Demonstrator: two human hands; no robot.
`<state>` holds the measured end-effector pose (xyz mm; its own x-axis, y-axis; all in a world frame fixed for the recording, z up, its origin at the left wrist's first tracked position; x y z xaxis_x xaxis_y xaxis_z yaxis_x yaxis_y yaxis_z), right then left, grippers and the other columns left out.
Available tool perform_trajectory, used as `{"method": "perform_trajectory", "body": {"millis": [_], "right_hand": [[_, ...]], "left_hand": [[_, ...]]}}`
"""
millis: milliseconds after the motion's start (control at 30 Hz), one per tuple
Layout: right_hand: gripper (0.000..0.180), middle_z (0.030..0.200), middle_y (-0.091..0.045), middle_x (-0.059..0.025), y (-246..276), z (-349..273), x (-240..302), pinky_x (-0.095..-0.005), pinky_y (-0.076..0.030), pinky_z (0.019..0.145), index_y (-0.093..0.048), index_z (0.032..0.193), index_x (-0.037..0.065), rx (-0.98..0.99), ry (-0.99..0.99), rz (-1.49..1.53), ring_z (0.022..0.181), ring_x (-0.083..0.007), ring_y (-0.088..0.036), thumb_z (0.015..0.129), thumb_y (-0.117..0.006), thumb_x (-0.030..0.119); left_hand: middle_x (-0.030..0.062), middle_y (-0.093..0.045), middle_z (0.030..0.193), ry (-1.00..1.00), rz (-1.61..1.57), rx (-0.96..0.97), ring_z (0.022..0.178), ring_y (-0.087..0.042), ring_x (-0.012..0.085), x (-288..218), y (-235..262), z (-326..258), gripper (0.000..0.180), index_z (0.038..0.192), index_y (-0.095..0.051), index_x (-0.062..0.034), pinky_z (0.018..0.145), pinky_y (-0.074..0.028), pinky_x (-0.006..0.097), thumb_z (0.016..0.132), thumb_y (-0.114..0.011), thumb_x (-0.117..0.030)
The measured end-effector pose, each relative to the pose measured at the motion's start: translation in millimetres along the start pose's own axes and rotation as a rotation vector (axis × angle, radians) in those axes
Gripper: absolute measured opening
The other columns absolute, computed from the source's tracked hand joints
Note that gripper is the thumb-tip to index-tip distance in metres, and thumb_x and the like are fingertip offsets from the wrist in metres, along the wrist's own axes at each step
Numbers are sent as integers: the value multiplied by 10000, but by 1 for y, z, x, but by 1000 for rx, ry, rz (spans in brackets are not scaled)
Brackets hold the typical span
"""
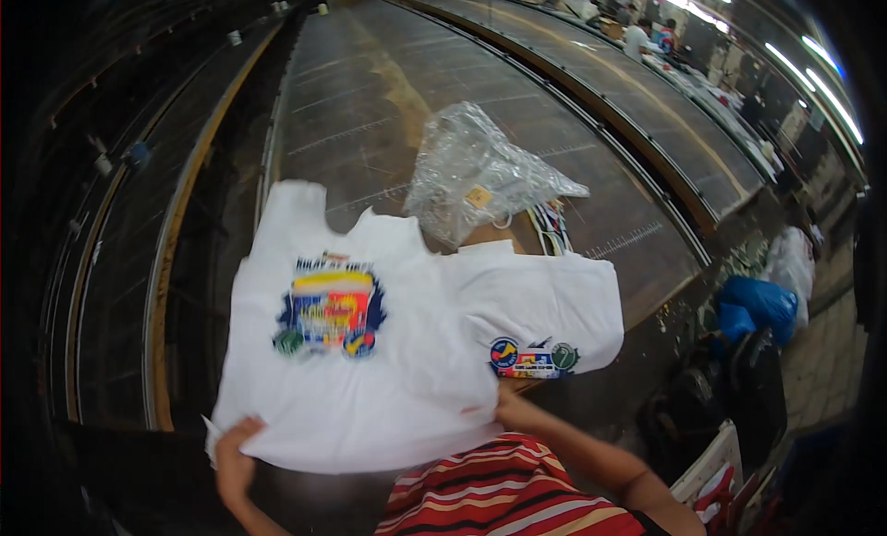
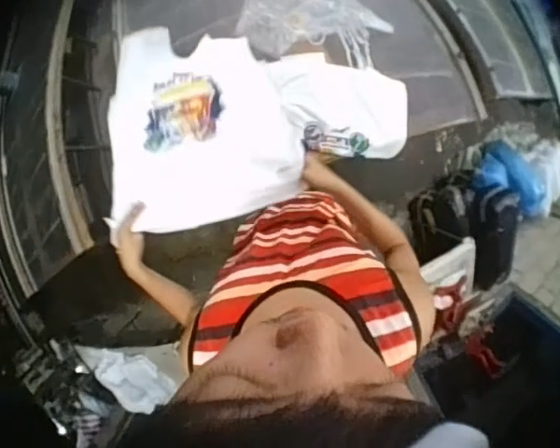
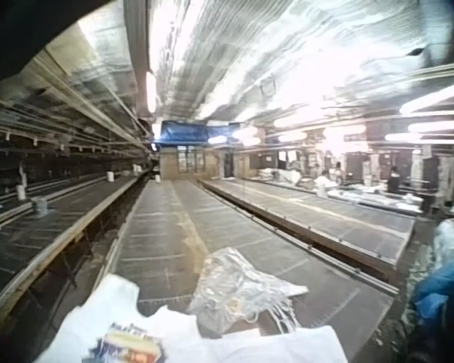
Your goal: Preparing and folding printed garments in a factory setting.
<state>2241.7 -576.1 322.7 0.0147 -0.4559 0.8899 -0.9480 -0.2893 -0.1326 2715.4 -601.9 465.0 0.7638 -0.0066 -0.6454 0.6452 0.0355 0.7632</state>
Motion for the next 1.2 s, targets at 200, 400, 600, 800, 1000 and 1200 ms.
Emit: {"method": "perform_trajectory", "body": {"millis": [200, 400, 600, 800, 1000, 1200], "right_hand": [[547, 890, -717, -146, 5, 24, -132, -345, -526, 713, -720, 996, -22, 69, -320, -660, 785, -244, -676, 909, -638, 513], [449, 873, -711, -185, 59, 4, -116, -420, -518, 746, -719, 913, 18, 179, -70, -705, 803, -311, -687, 942, -587, 446], [336, 916, -715, -149, 132, -19, -118, -434, -532, 767, -691, 956, 81, -58, -108, -873, 874, -349, -683, 905, -620, 405], [252, 783, -667, -180, 164, -67, -137, -421, -505, 656, -650, 820, 44, -236, -47, -590, 703, -326, -639, 854, -649, 294], [286, 706, -620, -177, 214, -143, -190, -420, -474, 616, -615, 791, 22, -442, -136, -471, 638, -297, -601, 802, -673, 302], [345, 709, -627, -137, 259, -226, -260, -372, -476, 628, -608, 797, 10, -695, -261, -302, 652, -234, -601, 830, -683, 345]], "left_hand": [[145, -698, 1182, 137, 113, 440, 1194, -617, 260, 148, -159, -52, 630, 1156, -701, -10, 1057, -417, 301, 654, -375, 185], [216, -580, 1344, 275, 158, 710, 1226, -573, 321, 124, -179, -6, 663, 1331, -562, 1, 1040, -438, 363, 772, -793, -269], [208, -560, 1347, -268, -92, 492, 1271, -520, 342, -69, -283, 100, 622, 1350, -525, 3, 1077, -400, 392, 845, -736, -291], [204, -467, 1439, -587, -51, 599, 1353, -420, 358, -203, -446, 193, 717, 1432, -428, -42, 1123, -347, 421, 847, -725, -331], [180, -411, 1494, -554, 285, 519, 1399, -358, 359, -251, -556, 286, 842, 1482, -348, -69, 1110, -320, 577, 813, -735, -403], [181, -407, 1493, -393, 597, 655, 1407, -322, 386, -239, -591, 326, 883, 1449, -430, -93, 1096, -304, 629, 742, -755, -511]]}}
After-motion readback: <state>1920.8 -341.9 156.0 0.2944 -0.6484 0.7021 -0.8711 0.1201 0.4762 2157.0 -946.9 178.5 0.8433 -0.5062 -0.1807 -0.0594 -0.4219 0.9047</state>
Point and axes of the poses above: each hand's wrist, its own z-axis towards the middle knuckle, its own y-axis out of the back of the hand, x = y × z, the point moved 5 cm from there along z, towards the middle knuckle
